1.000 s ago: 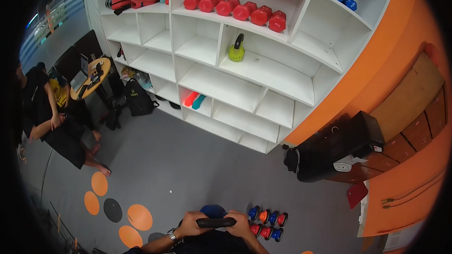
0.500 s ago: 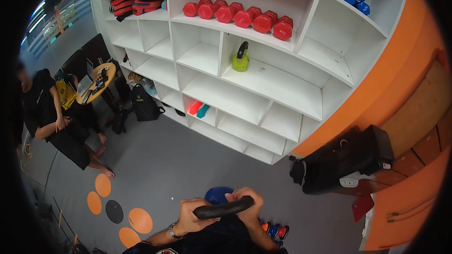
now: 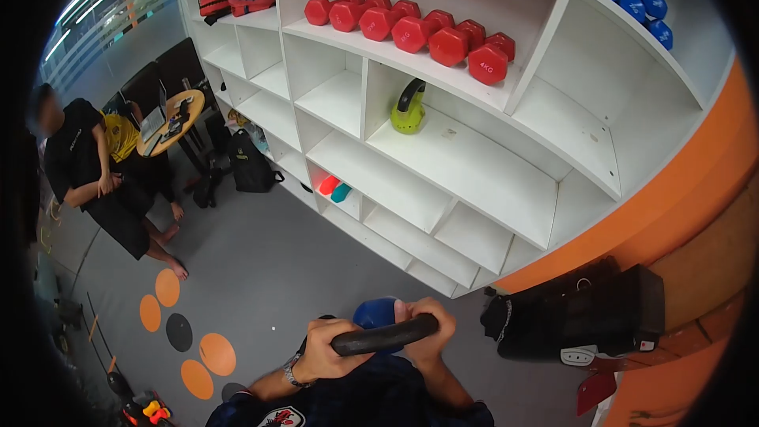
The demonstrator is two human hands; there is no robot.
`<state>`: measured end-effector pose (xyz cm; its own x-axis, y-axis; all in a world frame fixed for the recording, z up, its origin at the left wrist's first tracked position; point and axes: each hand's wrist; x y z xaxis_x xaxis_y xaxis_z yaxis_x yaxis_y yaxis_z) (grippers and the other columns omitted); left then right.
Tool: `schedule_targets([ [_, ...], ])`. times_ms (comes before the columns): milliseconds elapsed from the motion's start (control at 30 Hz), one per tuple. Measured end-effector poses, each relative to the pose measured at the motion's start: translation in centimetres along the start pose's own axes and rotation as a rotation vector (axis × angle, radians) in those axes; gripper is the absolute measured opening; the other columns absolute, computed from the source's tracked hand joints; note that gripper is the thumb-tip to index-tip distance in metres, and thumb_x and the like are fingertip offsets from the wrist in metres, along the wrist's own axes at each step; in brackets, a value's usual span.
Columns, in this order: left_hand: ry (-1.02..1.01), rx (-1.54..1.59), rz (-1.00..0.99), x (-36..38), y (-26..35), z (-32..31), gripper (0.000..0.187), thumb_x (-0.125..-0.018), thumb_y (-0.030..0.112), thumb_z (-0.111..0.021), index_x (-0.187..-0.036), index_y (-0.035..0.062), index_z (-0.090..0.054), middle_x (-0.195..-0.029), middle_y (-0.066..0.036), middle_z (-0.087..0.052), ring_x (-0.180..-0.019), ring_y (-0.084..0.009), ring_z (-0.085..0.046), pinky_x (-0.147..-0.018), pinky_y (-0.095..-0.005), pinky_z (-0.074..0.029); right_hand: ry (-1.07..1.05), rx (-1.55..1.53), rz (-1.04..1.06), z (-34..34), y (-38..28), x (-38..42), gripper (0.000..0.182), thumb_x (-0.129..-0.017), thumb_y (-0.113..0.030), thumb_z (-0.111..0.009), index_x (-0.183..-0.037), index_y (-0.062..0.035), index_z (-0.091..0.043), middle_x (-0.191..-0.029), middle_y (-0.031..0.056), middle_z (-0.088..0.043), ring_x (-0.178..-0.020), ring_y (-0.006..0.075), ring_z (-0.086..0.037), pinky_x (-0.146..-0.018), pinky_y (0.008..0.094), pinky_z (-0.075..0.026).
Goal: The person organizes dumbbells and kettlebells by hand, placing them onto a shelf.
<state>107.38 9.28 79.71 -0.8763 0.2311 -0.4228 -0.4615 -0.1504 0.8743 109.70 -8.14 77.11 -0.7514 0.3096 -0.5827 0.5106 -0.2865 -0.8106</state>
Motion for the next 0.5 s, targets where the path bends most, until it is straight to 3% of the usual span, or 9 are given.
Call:
schedule_targets([
  [133, 0.081, -0.003, -0.024, -2.5, -2.2, -1.1, 0.017, -0.063, 0.005, -0.078, -0.075, 0.0021, -0.066, -0.064, -0.008, -0.063, -0.055, -0.0223, -0.063, -0.051, -0.0297, -0.047, -0.054, -0.009, 0.109, -0.8, 2.9, -3.6, 0.026, -0.074, 0.004, -0.078, -0.074, -0.0035, -0.053, -0.062, 0.0080, -0.060, -0.055, 0.0132, -0.059, -0.053, 0.0245, -0.046],
  [300, 0.156, 0.035, -0.006, -7.8, -4.5, -0.9, 0.017, -0.060, 0.005, -0.076, -0.073, 0.0023, -0.065, -0.063, -0.010, -0.062, -0.055, -0.0253, -0.063, -0.052, -0.0301, -0.047, -0.158, 0.090, 0.260, -1.9, 5.7, -8.9, 0.027, -0.073, 0.000, -0.079, -0.066, -0.0049, -0.053, -0.056, 0.0075, -0.059, -0.049, 0.0129, -0.056, -0.050, 0.0245, -0.043],
  [500, 0.176, 0.056, 0.021, -13.4, -8.1, -1.8, 0.018, -0.059, 0.007, -0.076, -0.073, 0.0027, -0.066, -0.064, -0.009, -0.063, -0.056, -0.0251, -0.063, -0.054, -0.0307, -0.048, -0.217, 0.125, 0.092, -3.4, 8.4, -14.3, 0.026, -0.071, 0.003, -0.079, -0.069, -0.0043, -0.054, -0.061, 0.0061, -0.060, -0.053, 0.0124, -0.055, -0.052, 0.0245, -0.042],
])
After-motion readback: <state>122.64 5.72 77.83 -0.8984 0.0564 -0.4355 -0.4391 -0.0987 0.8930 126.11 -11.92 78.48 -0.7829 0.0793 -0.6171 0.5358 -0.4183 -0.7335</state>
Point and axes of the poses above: each hand's wrist, its own x-axis away from the middle knuckle, its own z-axis out of the back of the hand, y = z × x
